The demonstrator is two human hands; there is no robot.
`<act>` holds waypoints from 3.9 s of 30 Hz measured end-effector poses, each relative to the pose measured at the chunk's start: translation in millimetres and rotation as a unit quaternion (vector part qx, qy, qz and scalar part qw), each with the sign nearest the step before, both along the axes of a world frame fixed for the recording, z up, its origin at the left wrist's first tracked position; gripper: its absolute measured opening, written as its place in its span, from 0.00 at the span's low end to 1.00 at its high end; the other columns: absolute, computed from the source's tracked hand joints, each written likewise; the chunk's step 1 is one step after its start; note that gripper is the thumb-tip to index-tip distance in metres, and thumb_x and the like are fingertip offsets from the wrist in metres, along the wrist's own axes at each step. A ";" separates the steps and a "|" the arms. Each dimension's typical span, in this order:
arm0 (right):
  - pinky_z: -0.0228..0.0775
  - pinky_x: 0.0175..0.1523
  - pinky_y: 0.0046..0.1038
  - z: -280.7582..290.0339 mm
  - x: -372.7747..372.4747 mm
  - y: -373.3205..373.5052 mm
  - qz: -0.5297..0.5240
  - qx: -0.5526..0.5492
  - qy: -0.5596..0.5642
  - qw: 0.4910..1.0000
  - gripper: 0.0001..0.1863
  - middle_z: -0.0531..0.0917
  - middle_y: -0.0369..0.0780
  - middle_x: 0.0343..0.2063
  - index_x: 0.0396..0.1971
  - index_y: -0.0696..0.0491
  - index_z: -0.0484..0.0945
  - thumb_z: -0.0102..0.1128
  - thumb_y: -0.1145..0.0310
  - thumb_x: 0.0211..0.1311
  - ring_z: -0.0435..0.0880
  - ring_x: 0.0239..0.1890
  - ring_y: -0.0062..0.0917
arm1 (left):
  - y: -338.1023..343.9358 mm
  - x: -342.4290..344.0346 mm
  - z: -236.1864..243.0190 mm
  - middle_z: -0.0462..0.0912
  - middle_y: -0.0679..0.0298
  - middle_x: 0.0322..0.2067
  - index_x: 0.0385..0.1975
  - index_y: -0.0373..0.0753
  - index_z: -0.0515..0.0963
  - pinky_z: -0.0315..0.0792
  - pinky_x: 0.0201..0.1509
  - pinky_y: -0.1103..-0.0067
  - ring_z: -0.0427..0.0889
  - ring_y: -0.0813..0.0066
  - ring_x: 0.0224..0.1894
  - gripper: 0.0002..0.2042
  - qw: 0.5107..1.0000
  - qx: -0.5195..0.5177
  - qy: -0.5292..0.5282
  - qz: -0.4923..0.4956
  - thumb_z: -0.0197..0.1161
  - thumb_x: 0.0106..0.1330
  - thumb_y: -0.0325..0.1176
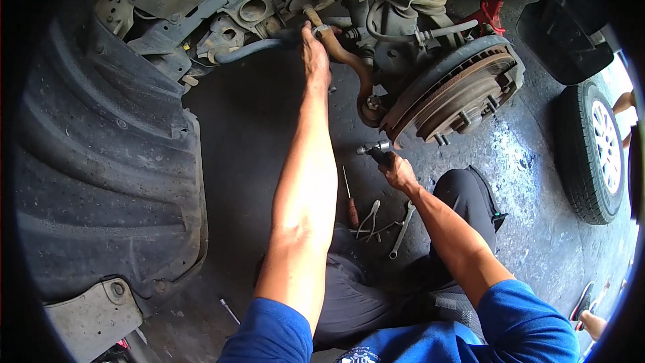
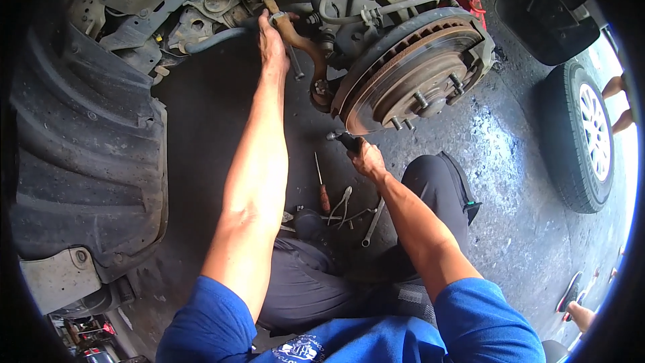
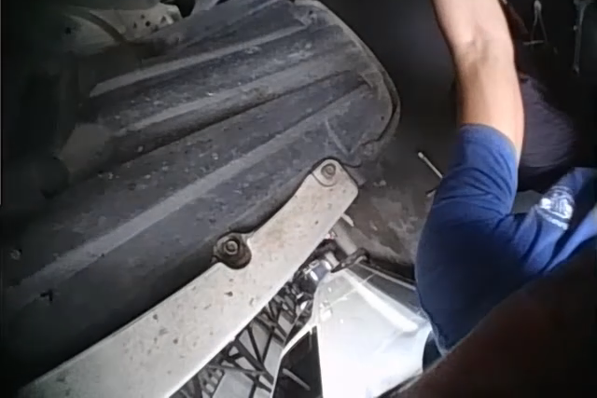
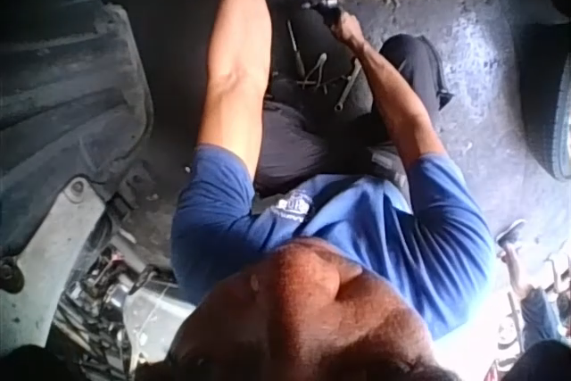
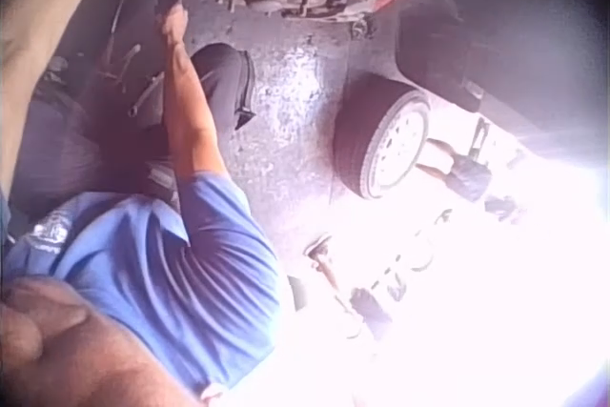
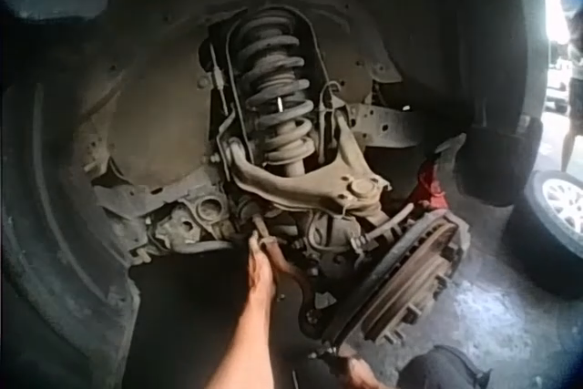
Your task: Repairing or replacing components of a vehicle's front suspension system using hand tools.
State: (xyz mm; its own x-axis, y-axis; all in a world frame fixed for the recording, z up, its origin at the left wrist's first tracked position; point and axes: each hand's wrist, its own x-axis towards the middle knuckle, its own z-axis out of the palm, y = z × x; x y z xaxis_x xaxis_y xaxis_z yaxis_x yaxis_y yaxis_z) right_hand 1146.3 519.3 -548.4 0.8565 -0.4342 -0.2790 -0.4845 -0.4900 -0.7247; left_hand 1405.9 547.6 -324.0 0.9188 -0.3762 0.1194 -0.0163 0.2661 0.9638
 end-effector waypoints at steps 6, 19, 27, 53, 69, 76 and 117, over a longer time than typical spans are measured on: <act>0.76 0.43 0.38 15.6 0.0 0.2 -0.052 0.097 -0.067 0.992 0.29 0.84 0.51 0.34 0.54 0.62 0.72 0.66 0.58 0.58 0.85 0.37 0.41 | 1.6 7.2 -1.3 0.84 0.60 0.39 0.45 0.33 0.79 0.69 0.51 0.78 0.78 0.72 0.44 0.34 0.996 0.022 -0.022 -0.083 0.34 0.75 0.60; 0.71 0.31 0.22 327.6 -92.5 25.8 0.140 0.507 -0.085 0.846 0.20 0.80 0.37 0.28 0.48 0.58 0.70 0.64 0.65 0.61 0.79 0.28 0.18 | 45.2 21.2 -52.9 0.84 0.48 0.44 0.49 0.24 0.76 0.73 0.50 0.69 0.82 0.57 0.47 0.20 0.930 0.280 -0.237 0.018 0.64 0.65 0.35; 0.77 0.38 0.40 475.5 54.4 -9.0 0.247 -0.152 -0.165 0.943 0.14 0.85 0.51 0.27 0.35 0.61 0.79 0.63 0.65 0.56 0.86 0.32 0.42 | 36.4 -5.9 -33.9 0.81 0.38 0.39 0.40 0.29 0.78 0.71 0.48 0.59 0.79 0.38 0.45 0.12 0.905 0.297 -0.302 0.037 0.61 0.67 0.34; 0.76 0.35 0.35 406.5 250.3 -63.7 0.453 -0.709 -0.153 0.519 0.08 0.86 0.43 0.27 0.25 0.50 0.86 0.68 0.63 0.48 0.84 0.30 0.34 | 20.7 2.4 -28.1 0.83 0.44 0.41 0.47 0.33 0.78 0.72 0.50 0.65 0.81 0.46 0.50 0.13 0.893 0.333 -0.301 0.031 0.62 0.66 0.31; 0.77 0.48 0.37 441.7 227.5 -19.6 0.553 -0.621 0.153 0.533 0.12 0.87 0.47 0.38 0.35 0.53 0.86 0.68 0.67 0.50 0.85 0.44 0.41 | 31.9 0.4 -25.3 0.80 0.38 0.41 0.44 0.28 0.78 0.70 0.52 0.61 0.76 0.37 0.51 0.14 0.900 0.323 -0.293 0.012 0.63 0.65 0.33; 0.79 0.48 0.38 412.8 182.2 -14.1 0.167 -0.361 -0.196 0.896 0.16 0.86 0.46 0.41 0.38 0.58 0.85 0.66 0.64 0.53 0.85 0.46 0.39 | 29.0 -7.3 -17.1 0.81 0.39 0.42 0.45 0.29 0.78 0.71 0.53 0.63 0.77 0.39 0.51 0.14 0.899 0.322 -0.297 -0.003 0.62 0.66 0.33; 0.76 0.45 0.40 387.2 47.1 12.0 0.150 -0.196 -0.383 0.890 0.19 0.84 0.55 0.35 0.51 0.61 0.76 0.56 0.65 0.66 0.86 0.39 0.45 | 52.9 38.2 -30.7 0.82 0.40 0.43 0.46 0.30 0.80 0.73 0.52 0.64 0.81 0.42 0.49 0.16 0.798 0.369 -0.476 -0.011 0.60 0.66 0.37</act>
State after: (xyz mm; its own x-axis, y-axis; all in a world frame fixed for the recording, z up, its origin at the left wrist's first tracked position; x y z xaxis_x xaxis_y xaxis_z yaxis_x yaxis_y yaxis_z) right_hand 1193.4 531.3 -161.2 0.8239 -0.0900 0.5595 0.2736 -0.8015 -0.5317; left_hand 1444.1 600.5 -354.7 0.5360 -0.6816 0.4981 -0.8379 -0.3573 0.4127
